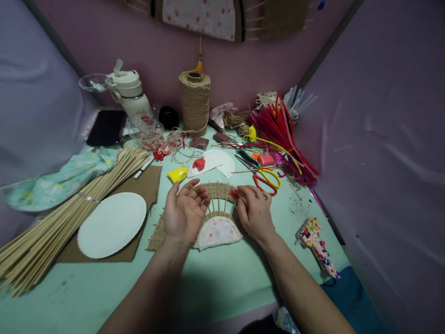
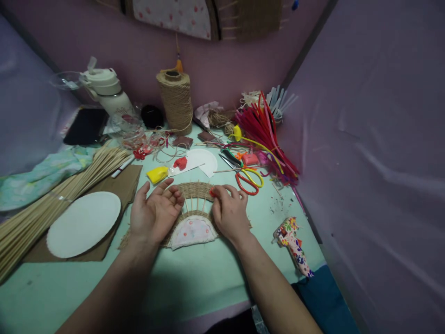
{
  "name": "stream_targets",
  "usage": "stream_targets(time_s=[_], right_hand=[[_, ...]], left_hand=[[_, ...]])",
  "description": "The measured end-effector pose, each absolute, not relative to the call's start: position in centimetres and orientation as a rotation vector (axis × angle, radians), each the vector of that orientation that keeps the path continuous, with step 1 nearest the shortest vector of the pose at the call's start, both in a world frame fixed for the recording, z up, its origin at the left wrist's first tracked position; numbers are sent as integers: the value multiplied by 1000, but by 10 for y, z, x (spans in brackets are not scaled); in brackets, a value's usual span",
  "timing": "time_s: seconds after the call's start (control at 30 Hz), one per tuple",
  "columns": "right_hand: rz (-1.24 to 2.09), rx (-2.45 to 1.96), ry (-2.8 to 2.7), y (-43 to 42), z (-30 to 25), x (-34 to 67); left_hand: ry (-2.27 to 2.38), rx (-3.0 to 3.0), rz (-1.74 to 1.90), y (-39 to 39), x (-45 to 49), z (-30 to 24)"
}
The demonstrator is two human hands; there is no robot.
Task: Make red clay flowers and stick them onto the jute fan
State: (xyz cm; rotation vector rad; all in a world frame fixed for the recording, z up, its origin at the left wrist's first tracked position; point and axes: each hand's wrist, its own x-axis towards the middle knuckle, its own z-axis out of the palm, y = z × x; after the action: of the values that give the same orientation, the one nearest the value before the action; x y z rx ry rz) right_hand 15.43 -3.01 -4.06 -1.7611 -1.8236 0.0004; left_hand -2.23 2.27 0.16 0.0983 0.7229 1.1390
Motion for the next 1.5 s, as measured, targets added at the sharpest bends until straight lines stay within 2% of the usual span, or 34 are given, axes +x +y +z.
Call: stream_targets(time_s=[0.17,0.37,0.5,0.87,1.07,1.2,1.37,1.5], right_hand=[[50,-1787,-1776,-32,-42,155],[-343,-1298,-1206,-32,-35,164],[-418,-1231,-1052,-29,-33,166],[-276,-1270,-1023,-29,-32,164],[212,-1365,-1109,-20,1,154],[428,-1241,-1134,-2,20,139],[330,-1221,-1088,13,6,131],[123,-1323,-1100,13,-7,151]], left_hand=[[744,100,1139,24,-24,1],[781,189,1213,24,-23,-3],[888,413,1349,21,-18,-6],[1139,1290,1341,5,-16,-11],[1157,1470,1388,4,-11,-16],[1222,1648,1355,9,-14,-14],[1502,1980,1137,29,-45,-1],[1678,2181,895,49,-51,9]])
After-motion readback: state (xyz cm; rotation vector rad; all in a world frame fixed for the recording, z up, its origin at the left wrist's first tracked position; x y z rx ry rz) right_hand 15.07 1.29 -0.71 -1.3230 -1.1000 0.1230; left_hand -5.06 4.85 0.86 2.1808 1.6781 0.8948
